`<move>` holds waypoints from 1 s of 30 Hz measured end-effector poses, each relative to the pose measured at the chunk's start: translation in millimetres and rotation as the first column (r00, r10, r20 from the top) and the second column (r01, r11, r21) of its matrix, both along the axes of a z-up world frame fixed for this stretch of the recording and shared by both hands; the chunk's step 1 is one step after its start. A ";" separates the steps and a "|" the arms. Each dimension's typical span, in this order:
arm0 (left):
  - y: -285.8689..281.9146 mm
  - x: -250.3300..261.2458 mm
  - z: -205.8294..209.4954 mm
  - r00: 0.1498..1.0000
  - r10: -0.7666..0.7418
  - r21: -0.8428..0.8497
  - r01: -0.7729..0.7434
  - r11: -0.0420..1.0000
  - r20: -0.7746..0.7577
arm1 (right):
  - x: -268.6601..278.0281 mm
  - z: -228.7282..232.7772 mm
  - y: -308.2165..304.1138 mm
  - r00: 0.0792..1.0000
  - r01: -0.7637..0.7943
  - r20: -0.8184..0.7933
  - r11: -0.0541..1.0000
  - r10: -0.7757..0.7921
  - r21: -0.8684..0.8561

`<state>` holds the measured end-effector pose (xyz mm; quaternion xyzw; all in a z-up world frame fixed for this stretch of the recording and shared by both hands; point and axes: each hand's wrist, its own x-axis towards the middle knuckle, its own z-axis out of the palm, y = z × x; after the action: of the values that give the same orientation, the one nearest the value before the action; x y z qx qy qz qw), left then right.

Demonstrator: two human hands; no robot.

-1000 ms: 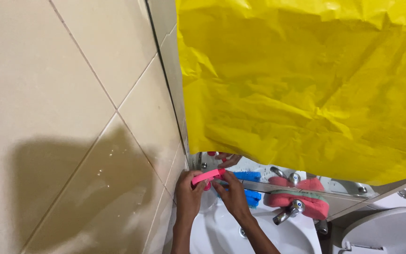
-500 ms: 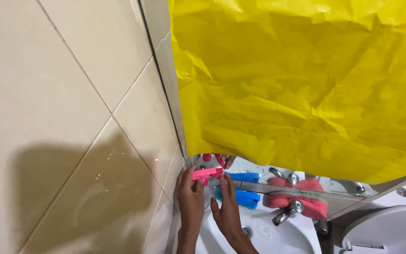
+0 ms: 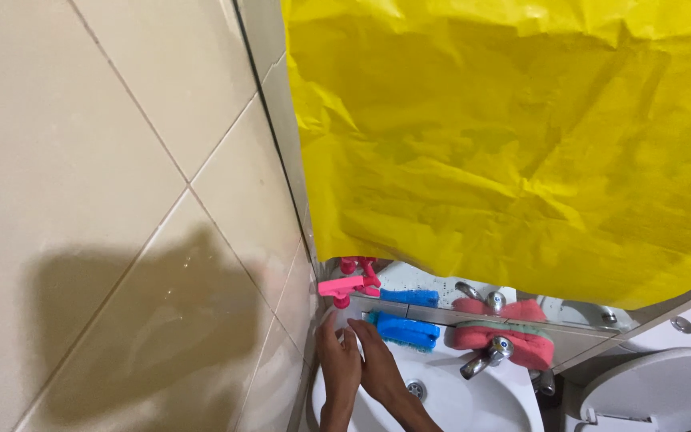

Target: Clean the bathroom sink area and organizing cleaning supplies.

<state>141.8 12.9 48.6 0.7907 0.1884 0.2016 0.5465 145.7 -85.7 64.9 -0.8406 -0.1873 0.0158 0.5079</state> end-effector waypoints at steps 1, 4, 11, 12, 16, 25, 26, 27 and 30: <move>-0.7 -1.2 2.8 1.000 0.004 -0.001 -0.004 1.000 -0.001 | 0.1 -1.6 -0.6 1.000 -0.004 -0.001 1.000 0.004 -0.001; -1.4 0.4 2.7 0.999 0.000 -0.060 0.003 0.998 0.040 | 5.0 -7.2 -5.3 0.999 -0.032 0.044 0.999 0.030 0.032; -11.6 -12.9 -18.3 0.997 0.058 -0.053 -0.055 0.997 0.046 | 19.2 -25.2 -49.9 0.932 0.284 0.312 0.904 -0.183 -0.319; -13.1 -12.0 -28.0 0.997 0.067 0.028 -0.068 0.997 0.025 | 21.2 -20.6 -58.0 0.879 0.401 0.425 0.819 -0.217 -0.411; -27.9 -9.8 -20.8 0.991 -0.105 -0.141 0.092 0.986 -0.085 | 20.1 -9.8 -80.5 0.890 0.411 0.387 0.790 -0.240 -0.455; -67.5 -3.7 -35.7 0.849 -0.507 0.457 0.515 0.725 -0.151 | 13.6 -29.2 -114.4 0.896 0.414 0.318 0.841 -0.309 -0.349; -68.7 -3.6 -31.6 0.849 -0.505 0.457 0.515 0.725 -0.156 | 13.9 -24.7 -113.9 0.900 0.406 0.297 0.862 -0.319 -0.303; -69.2 -3.9 -27.3 0.850 -0.502 0.456 0.515 0.726 -0.161 | 13.8 -20.1 -112.7 0.904 0.398 0.275 0.881 -0.328 -0.257; -68.2 -4.7 -31.1 0.874 -0.460 0.463 0.476 0.748 -0.156 | 15.0 -23.1 -111.0 0.945 0.322 0.132 0.914 -0.298 -0.246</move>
<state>137.2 -55.2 17.5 0.9270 -0.0638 0.0866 0.3593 160.6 -196.7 41.8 -0.9196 -0.0710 -0.0790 0.3783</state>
